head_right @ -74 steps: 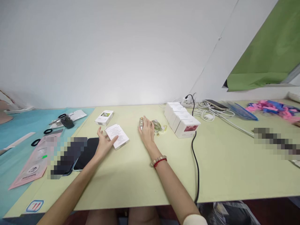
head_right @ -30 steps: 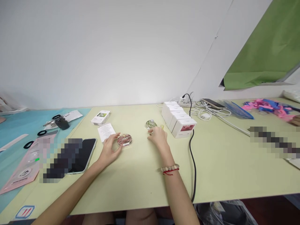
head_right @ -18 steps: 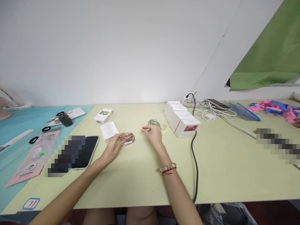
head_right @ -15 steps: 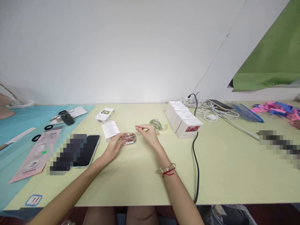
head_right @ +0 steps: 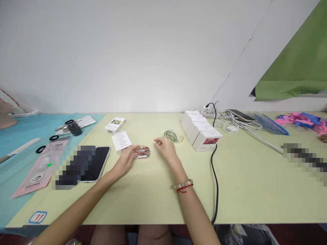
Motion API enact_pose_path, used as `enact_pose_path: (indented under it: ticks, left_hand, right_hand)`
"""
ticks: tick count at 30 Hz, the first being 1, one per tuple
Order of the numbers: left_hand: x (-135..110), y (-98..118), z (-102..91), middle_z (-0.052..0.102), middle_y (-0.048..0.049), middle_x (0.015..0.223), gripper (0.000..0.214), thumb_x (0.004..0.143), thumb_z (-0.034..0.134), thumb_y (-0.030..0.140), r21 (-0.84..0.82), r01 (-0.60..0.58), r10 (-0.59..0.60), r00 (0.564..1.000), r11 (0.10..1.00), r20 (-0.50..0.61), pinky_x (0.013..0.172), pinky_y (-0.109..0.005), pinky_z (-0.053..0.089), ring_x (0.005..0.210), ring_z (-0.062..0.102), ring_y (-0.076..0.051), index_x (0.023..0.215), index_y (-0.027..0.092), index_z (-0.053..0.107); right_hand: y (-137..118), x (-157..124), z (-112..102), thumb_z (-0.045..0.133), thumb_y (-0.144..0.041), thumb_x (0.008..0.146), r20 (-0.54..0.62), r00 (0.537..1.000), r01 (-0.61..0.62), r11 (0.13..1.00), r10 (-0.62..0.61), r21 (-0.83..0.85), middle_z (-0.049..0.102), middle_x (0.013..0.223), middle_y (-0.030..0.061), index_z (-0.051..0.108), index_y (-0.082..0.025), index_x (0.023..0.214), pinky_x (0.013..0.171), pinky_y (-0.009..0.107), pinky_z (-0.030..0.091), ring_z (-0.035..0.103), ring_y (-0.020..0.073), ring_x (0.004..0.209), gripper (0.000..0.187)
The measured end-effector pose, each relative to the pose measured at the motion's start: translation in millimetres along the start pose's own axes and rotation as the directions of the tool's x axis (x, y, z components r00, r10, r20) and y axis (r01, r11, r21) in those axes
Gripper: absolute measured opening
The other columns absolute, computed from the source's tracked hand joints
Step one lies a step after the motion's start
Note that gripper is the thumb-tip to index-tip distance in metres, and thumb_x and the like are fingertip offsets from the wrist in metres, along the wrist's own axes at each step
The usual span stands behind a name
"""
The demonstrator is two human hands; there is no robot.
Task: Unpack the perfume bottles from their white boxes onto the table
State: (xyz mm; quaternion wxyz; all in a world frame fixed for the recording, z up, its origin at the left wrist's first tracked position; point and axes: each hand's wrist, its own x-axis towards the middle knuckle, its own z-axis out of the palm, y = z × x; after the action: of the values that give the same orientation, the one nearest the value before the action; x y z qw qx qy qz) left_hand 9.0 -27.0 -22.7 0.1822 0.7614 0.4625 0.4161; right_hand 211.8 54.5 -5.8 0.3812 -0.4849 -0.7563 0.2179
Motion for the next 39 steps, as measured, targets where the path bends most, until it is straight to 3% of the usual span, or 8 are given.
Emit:
enact_pose_path:
  ticks: [4,9,16,21,26,30,33,39]
  left_hand:
    - [0.4,2.1,-1.5,0.057,-0.0067,0.117,0.031,0.092,0.033,0.023,0.006,0.002,-0.002,1.000,1.000,0.006,0.092,-0.037,0.039,0.110,0.051,-0.019,0.120,0.024,0.046]
    - [0.8,3.9,-2.7,0.057,-0.0058,0.117,0.030,0.092,0.033,0.024,0.008,0.000,0.000,1.000,1.000,0.008,0.092,-0.036,0.039,0.110,0.051,-0.019,0.119,0.024,0.047]
    - [0.2,5.4,-2.0,0.058,-0.0069,0.115,0.030,0.092,0.035,0.025,0.001,-0.011,0.011,1.000,1.000,-0.004,0.092,-0.037,0.039,0.108,0.052,-0.019,0.119,0.023,0.048]
    - [0.0,8.2,-2.3,0.058,-0.0071,0.115,0.029,0.092,0.035,0.025,-0.017,-0.019,0.019,1.000,1.000,-0.012,0.093,-0.037,0.040,0.108,0.052,-0.019,0.118,0.023,0.047]
    - [0.5,8.3,-1.6,0.057,-0.0061,0.116,0.029,0.092,0.035,0.023,-0.031,-0.023,0.023,1.000,0.999,-0.010,0.093,-0.035,0.040,0.109,0.051,-0.018,0.118,0.023,0.046]
    - [1.0,6.4,-0.8,0.056,-0.0067,0.116,0.029,0.092,0.034,0.023,-0.040,-0.026,0.026,1.000,0.999,-0.004,0.093,-0.035,0.040,0.108,0.051,-0.018,0.118,0.023,0.046]
    - [1.3,5.8,-1.0,0.057,-0.0062,0.115,0.029,0.092,0.035,0.024,-0.041,-0.024,0.024,1.000,0.999,0.004,0.092,-0.036,0.040,0.107,0.052,-0.018,0.118,0.023,0.046]
    - [1.5,7.3,-1.5,0.057,-0.0062,0.115,0.029,0.092,0.034,0.025,-0.047,-0.017,0.018,1.000,0.999,0.007,0.091,-0.035,0.040,0.108,0.051,-0.019,0.118,0.023,0.046]
  right_hand:
    - [18.8,-1.7,-9.1,0.066,-0.018,0.063,0.016,0.993,-0.116,0.982,0.119,-0.150,0.069,0.071,0.0042,0.070,-0.017,0.078,0.059,0.026,0.045,0.061,0.0145,0.061,0.015]
    - [23.3,-2.2,-34.9,0.070,-0.029,0.057,-0.139,0.954,-0.299,0.897,0.267,-0.326,0.069,0.077,0.0016,0.070,-0.024,0.074,0.060,0.028,0.040,0.061,0.0201,0.076,0.018]
    - [31.4,-8.1,-46.2,0.068,-0.019,0.053,-0.257,0.890,-0.450,0.815,0.376,-0.366,0.067,0.068,0.0064,0.070,-0.021,0.063,0.055,0.027,0.036,0.060,0.0218,0.070,0.011]
    - [26.7,-4.5,-40.9,0.068,-0.022,0.054,-0.198,0.936,-0.335,0.908,0.291,-0.252,0.066,0.061,0.0052,0.069,-0.020,0.057,0.054,0.027,0.039,0.059,0.0198,0.062,0.004]
    - [-8.5,3.6,-18.5,0.058,-0.040,0.072,-0.089,0.994,-0.058,0.998,0.059,0.009,0.070,0.088,0.0052,0.070,-0.020,0.081,0.054,0.024,0.046,0.061,0.0140,0.065,0.025]
    - [-36.9,-1.1,0.3,0.060,-0.042,0.073,-0.003,0.995,0.096,0.966,-0.098,0.239,0.069,0.088,0.0052,0.070,-0.021,0.083,0.048,0.022,0.042,0.060,0.0134,0.069,0.025]
    - [-43.4,-5.6,5.0,0.063,-0.038,0.072,0.057,0.979,0.158,0.904,-0.196,0.398,0.068,0.084,0.0052,0.070,-0.022,0.081,0.050,0.022,0.041,0.058,0.0133,0.070,0.020]
    - [-39.9,-4.9,6.0,0.064,-0.033,0.071,0.084,0.974,0.158,0.902,-0.208,0.402,0.067,0.080,0.0051,0.071,-0.021,0.079,0.050,0.023,0.037,0.054,0.0113,0.064,0.015]
